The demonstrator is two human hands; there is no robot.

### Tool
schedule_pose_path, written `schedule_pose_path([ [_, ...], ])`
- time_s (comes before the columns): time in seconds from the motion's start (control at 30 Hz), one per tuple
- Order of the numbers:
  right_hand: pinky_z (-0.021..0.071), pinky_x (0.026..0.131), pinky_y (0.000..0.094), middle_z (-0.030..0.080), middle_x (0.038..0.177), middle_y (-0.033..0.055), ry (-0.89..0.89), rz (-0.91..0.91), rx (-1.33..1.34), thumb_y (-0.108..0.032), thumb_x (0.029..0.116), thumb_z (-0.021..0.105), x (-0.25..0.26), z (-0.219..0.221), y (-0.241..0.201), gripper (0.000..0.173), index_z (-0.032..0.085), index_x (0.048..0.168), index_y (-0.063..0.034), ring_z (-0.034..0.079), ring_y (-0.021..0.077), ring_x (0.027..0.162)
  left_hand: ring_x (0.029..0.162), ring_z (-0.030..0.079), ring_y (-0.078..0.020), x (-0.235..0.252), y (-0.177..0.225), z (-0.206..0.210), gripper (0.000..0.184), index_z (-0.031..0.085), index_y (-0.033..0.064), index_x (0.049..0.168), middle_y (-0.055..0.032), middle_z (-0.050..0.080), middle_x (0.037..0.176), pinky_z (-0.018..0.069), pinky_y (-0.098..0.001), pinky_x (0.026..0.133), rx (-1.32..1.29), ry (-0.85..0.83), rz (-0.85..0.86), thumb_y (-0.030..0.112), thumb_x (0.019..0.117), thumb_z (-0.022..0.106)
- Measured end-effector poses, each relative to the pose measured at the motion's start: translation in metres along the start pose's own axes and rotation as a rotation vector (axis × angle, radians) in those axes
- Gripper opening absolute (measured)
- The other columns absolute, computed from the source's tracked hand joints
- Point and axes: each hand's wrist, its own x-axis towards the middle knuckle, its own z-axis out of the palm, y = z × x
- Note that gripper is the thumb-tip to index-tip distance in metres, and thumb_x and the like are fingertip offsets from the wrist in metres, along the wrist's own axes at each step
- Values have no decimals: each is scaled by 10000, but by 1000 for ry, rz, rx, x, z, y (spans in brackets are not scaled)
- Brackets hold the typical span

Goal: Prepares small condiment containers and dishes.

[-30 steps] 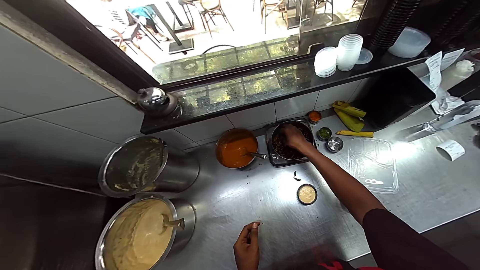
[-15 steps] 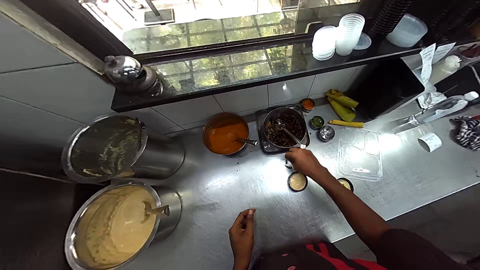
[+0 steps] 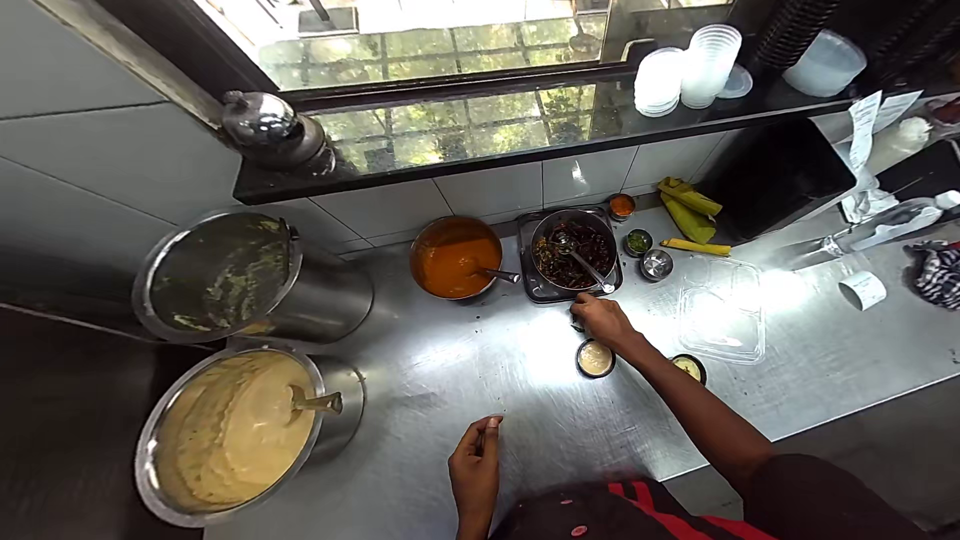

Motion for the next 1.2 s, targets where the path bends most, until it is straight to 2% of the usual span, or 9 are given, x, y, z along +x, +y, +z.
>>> schedule_pose_path([
  [0.2, 574, 723, 535, 684, 1142, 130, -57, -83, -60, -79, 979, 596, 0, -8, 5, 169, 729, 1081, -102, 699, 334, 890, 509, 459, -79, -6, -2, 1, 209, 748, 65, 1051, 11, 602, 682, 379, -217, 469, -10, -6, -16, 170, 1026, 570],
  [0.37, 579, 681, 498, 669, 1079, 101, 15, -63, 9, -142, 990, 589, -17, -10, 12, 131, 701, 1046, -103, 696, 283, 857, 496, 451, -77, -5, 0, 1, 210, 750, 63, 1048, 14, 587, 659, 369, -217, 457, -23, 5, -4, 177, 1025, 576],
  [0.57, 577, 614, 441, 685, 1016, 57, 212, -109, 5, -153, 998, 599, -71, -24, 5, 124, 719, 982, -125, 692, 232, 804, 487, 456, -74, -7, -1, -4, 217, 747, 68, 1049, 22, 593, 653, 375, -221, 451, 14, -2, 8, 192, 1031, 570],
  [0.7, 574, 614, 415, 694, 1026, 56, 221, -131, -66, -118, 975, 619, -100, -18, -3, 126, 739, 1007, -132, 686, 235, 816, 494, 458, -69, -9, -4, -2, 204, 751, 73, 1036, 24, 595, 660, 376, -215, 457, 5, -10, 8, 187, 1024, 582],
  [0.87, 571, 606, 404, 705, 1030, 50, 248, -134, -83, -108, 966, 618, -111, 0, -8, 135, 744, 1004, -138, 689, 230, 814, 491, 450, -74, -13, -3, 1, 209, 752, 73, 1042, 25, 576, 644, 369, -220, 458, -11, -26, 11, 182, 1027, 575],
  [1.07, 594, 635, 400, 718, 1064, 40, 418, -19, 17, -135, 974, 623, -118, -3, -1, 155, 768, 1029, -142, 708, 203, 829, 470, 431, -77, -17, -4, -6, 211, 756, 76, 1046, 24, 572, 635, 350, -223, 435, -3, 0, -6, 194, 1028, 582],
  [1.2, 586, 609, 420, 715, 1062, 28, 470, 75, 84, -86, 943, 586, -122, -10, 5, 200, 758, 1032, -136, 707, 191, 810, 480, 442, -74, -21, -7, -9, 206, 755, 71, 1030, 22, 587, 646, 356, -216, 442, -14, 12, -16, 184, 1026, 583],
])
